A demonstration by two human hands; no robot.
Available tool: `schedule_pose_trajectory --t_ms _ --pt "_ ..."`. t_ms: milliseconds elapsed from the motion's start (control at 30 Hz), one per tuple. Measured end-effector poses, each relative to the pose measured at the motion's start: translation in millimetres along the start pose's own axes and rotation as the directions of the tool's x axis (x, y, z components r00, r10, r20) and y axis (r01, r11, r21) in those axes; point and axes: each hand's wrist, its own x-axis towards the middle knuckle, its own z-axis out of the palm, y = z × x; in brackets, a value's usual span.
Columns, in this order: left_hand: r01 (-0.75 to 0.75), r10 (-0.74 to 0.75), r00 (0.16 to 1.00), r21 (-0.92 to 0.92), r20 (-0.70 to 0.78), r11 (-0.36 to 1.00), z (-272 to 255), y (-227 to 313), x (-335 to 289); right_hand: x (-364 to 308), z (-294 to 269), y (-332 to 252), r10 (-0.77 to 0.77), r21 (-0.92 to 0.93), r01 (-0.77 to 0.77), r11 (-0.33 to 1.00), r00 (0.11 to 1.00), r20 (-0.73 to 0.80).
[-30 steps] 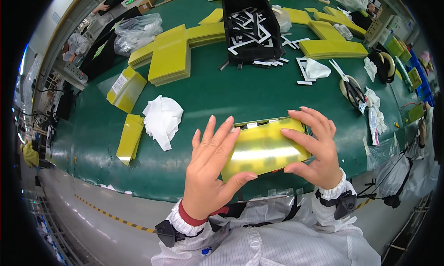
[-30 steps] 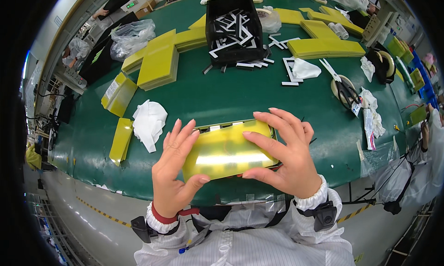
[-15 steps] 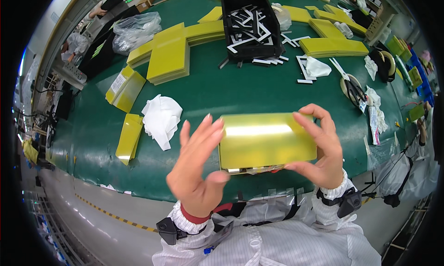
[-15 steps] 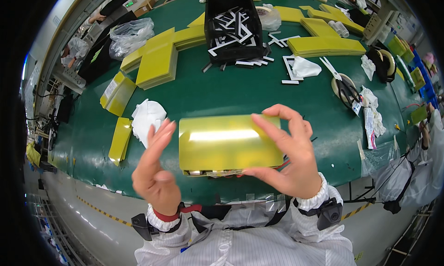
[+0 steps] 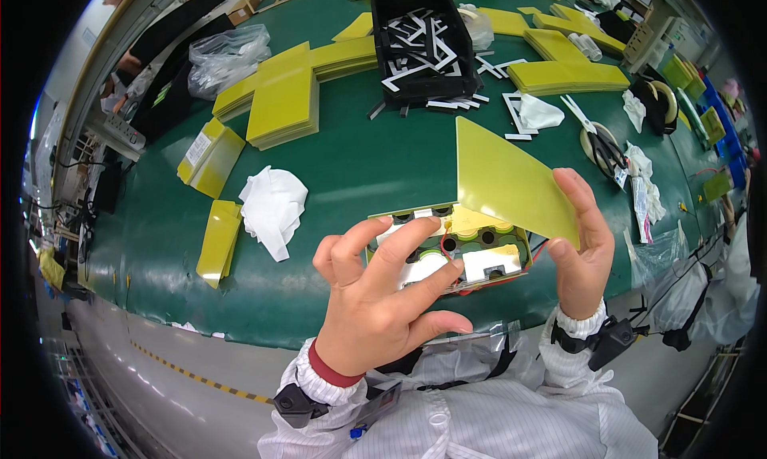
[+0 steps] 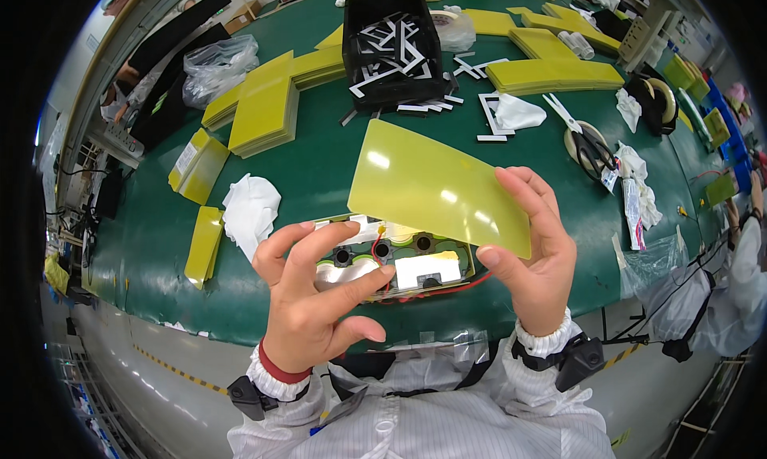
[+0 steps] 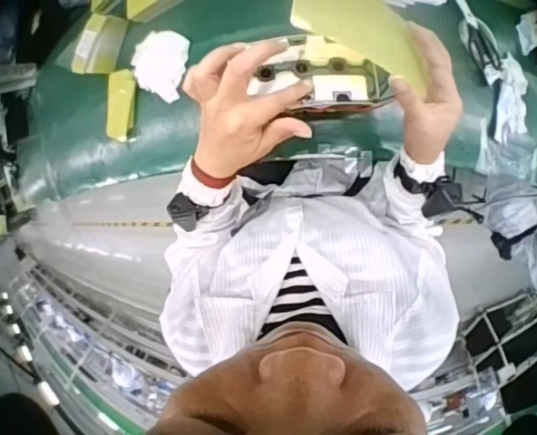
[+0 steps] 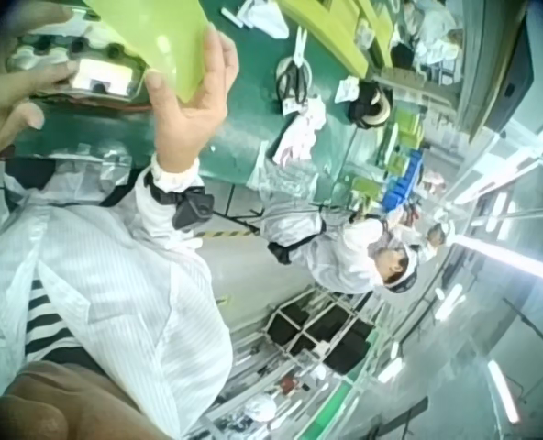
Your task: Applying glue and yellow insulation panels to a battery pack assembly.
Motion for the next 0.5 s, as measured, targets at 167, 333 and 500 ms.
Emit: schedule_pose_trajectory --t_ms 167,333,500 --pt "-0.018 0.019 0.999 -0.046 0.041 0.999 -2 -1 3 0 -1 -1 -0.018 -0.004 0.019 1.000 0.999 0.030" --pt "-0.032 0.042 0.988 -0.072 0.146 0.997 -7 -3 1 1 1 -1 -0.038 -0.089 0.050 0.995 0.990 0.135" --pt "-0.072 0.064 0.994 -0.091 -0.084 0.993 -18 0 -14 2 2 1 -0.065 -0.154 0.102 0.983 0.972 0.226"
